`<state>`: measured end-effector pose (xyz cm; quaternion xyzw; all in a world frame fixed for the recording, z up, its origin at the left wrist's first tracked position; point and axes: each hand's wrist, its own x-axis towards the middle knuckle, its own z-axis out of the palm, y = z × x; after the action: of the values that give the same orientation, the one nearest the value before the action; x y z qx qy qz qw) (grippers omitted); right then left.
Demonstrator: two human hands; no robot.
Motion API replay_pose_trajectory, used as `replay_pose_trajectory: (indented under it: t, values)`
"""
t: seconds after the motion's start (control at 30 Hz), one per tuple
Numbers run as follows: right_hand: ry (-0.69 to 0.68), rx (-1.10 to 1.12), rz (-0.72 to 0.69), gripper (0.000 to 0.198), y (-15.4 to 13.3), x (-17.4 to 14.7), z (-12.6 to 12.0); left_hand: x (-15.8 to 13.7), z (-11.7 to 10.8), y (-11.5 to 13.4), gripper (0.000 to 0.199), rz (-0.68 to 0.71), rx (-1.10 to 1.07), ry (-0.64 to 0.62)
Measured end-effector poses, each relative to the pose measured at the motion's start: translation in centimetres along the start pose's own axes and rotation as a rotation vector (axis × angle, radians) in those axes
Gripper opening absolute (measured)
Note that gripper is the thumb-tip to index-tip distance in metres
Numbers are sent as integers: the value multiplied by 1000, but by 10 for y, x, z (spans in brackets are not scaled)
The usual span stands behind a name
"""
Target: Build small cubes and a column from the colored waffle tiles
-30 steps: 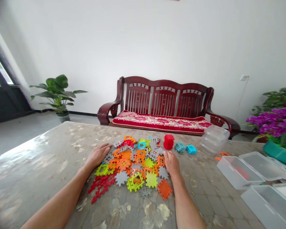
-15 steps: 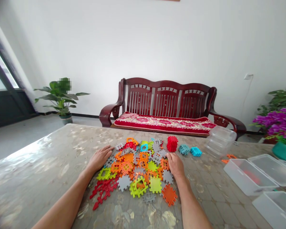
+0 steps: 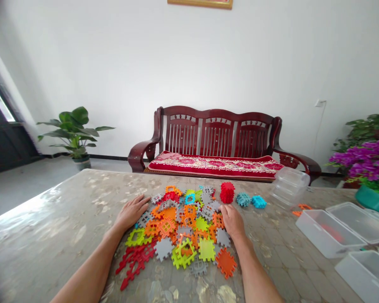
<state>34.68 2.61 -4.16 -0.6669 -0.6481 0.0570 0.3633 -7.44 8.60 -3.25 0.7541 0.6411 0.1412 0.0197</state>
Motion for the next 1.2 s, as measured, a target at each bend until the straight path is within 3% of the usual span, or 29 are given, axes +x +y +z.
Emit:
replay_pose_trajectory:
  t: [0.17, 0.3, 0.47, 0.63, 0.8, 0.9, 1.03, 1.2]
  values:
    - [109, -60, -85, 45, -11, -3, -4, 1, -1, 1, 46, -3, 14, -20]
    - [156, -49, -164, 39, -40, 6, -7, 2, -3, 1, 45, -5, 5, -38]
    - [-117, -53, -236, 29, -93, 37, 15, 10, -3, -1, 43, -1, -21, -40]
    - [-323, -84, -437, 63, -126, 82, 60, 14, -1, -2, 42, 15, -41, -21]
    - [-483, -111, -549, 84, -136, 107, 91, 12, -2, -1, 41, 20, -50, -10]
    - [-556, -152, -526, 80, -137, 110, 96, 12, -2, -1, 42, 20, -43, -15]
    - [-521, -183, -526, 66, -137, 111, 95, 12, -1, -2, 41, 26, -46, 4]
    - [-429, -159, -460, 63, -130, 106, 81, 12, -1, -2, 41, 16, -48, 12]
